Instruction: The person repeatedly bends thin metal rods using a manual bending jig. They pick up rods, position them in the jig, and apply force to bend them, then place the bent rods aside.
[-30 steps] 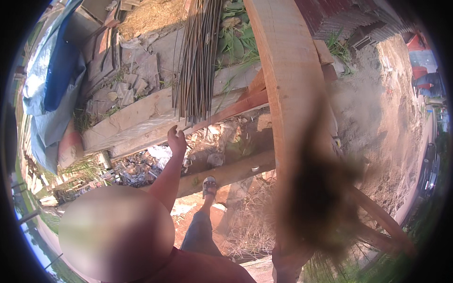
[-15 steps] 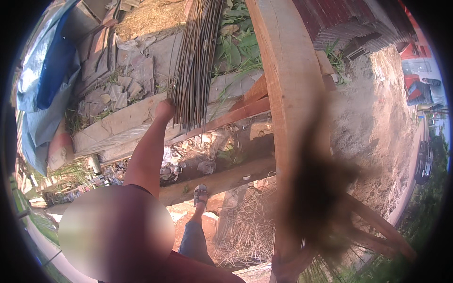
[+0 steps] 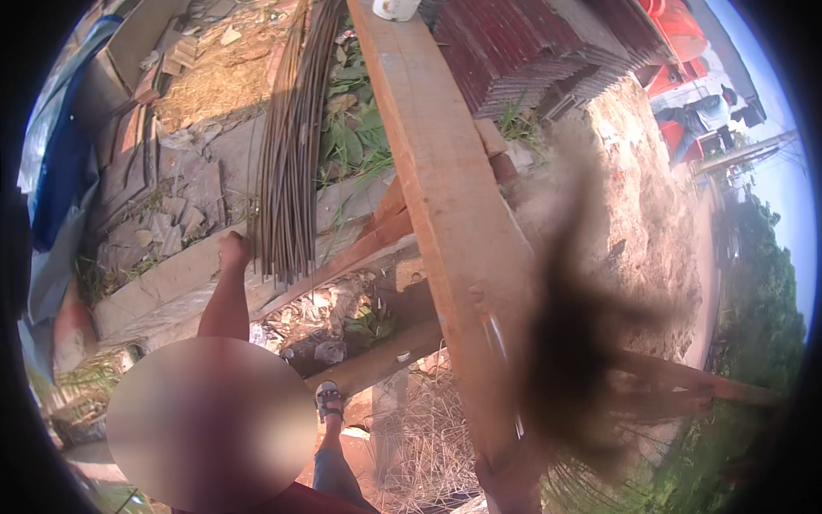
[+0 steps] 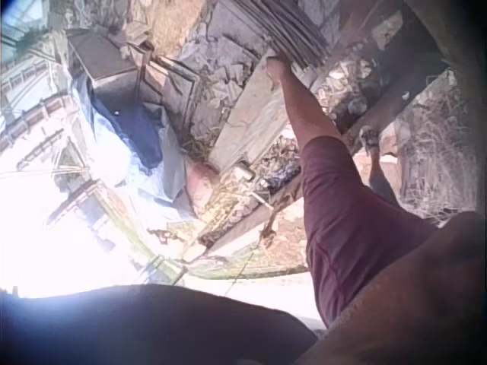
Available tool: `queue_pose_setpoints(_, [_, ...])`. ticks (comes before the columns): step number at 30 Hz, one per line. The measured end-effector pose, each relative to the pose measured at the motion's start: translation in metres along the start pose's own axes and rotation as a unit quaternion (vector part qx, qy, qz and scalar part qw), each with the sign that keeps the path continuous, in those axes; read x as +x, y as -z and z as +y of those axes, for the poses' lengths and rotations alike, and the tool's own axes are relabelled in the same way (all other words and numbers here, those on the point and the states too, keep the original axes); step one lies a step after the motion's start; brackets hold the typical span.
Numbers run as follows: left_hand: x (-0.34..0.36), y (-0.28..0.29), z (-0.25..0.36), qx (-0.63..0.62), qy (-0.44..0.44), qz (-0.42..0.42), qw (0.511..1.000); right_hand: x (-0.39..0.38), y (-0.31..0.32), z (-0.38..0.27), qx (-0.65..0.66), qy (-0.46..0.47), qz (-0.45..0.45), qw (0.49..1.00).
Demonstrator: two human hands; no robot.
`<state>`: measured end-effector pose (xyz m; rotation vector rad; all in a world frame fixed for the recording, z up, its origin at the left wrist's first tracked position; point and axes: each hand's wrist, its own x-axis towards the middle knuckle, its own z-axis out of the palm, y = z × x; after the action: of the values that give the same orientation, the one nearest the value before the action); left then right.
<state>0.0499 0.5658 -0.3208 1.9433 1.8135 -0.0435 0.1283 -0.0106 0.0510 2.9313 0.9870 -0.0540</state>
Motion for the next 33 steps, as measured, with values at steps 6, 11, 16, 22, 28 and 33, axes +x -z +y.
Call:
queue_pose_setpoints(6, [0.054, -0.059, -0.029, 0.054, -0.081, 0.051, 0.994, 0.005, -0.004, 0.009, -0.033, 0.031, 0.062, 0.997])
queue_pose_setpoints(11, [0.060, -0.046, -0.022, 0.069, -0.115, 0.005, 0.991, -0.002, -0.007, 0.010, -0.029, 0.028, 0.057, 0.998])
queue_pose_setpoints(16, [0.043, -0.033, -0.005, -0.005, -0.080, 0.022, 0.997, 0.003, 0.000, 0.000, -0.048, -0.017, 0.020, 0.998])
queue_pose_setpoints(22, [0.054, 0.019, 0.017, -0.300, -0.056, 0.084, 0.949, -0.003, -0.003, 0.002, -0.007, -0.006, 0.004, 1.000])
queue_pose_setpoints(28, [-0.028, 0.073, 0.019, -0.194, -0.122, 0.116, 0.966, -0.008, -0.005, 0.001, 0.032, -0.037, 0.004, 0.999])
queue_pose_setpoints(33, [-0.159, 0.079, -0.073, -0.196, -0.141, 0.065, 0.968, -0.013, 0.002, 0.010, 0.048, -0.011, 0.037, 0.998])
